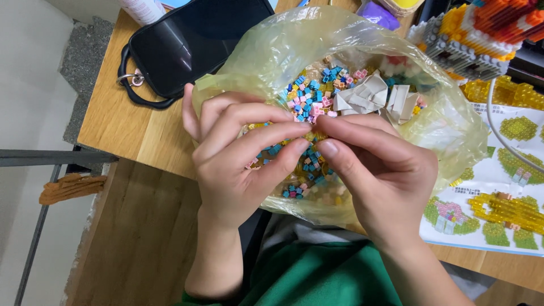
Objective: The person assembles a small plastic brick model by selecting pieces from a plastic bag and attaching them to a growing structure. They frequently refer to an instruction sheet on the table to guide the assembly process.
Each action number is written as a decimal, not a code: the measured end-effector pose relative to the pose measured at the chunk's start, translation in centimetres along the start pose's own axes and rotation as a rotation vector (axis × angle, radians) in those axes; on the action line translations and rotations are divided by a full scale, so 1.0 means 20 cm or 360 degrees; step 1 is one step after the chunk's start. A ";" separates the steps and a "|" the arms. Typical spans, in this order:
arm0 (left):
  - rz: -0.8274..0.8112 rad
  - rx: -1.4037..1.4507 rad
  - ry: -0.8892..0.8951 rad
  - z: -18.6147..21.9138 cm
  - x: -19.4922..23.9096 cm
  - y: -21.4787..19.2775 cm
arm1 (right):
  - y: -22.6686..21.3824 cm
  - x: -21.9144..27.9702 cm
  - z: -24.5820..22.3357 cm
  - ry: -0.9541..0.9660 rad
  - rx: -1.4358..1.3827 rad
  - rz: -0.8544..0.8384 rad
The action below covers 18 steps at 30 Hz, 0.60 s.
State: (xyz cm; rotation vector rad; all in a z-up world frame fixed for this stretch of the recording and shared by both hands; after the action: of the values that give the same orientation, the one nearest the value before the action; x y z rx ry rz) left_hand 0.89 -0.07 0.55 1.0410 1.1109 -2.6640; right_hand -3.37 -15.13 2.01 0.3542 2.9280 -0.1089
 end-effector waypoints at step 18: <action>-0.0044 -0.0004 0.0009 0.00 0.00 -0.01 | -0.03 -0.01 0.01 0.0041 -0.0042 -0.0087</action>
State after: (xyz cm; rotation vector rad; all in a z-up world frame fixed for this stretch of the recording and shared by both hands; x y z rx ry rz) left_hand 0.83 0.10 0.65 1.0414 1.1381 -2.6815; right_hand -3.39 -15.75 1.92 0.2735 2.9623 -0.0737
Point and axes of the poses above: each hand's wrist, its own x-axis away from the middle knuckle, its own y-axis out of the palm, z = x × y, the point moved 1 cm from there along -x, towards the middle knuckle, and after that the axes turned 11 degrees about -x, right-handed, at the moved point
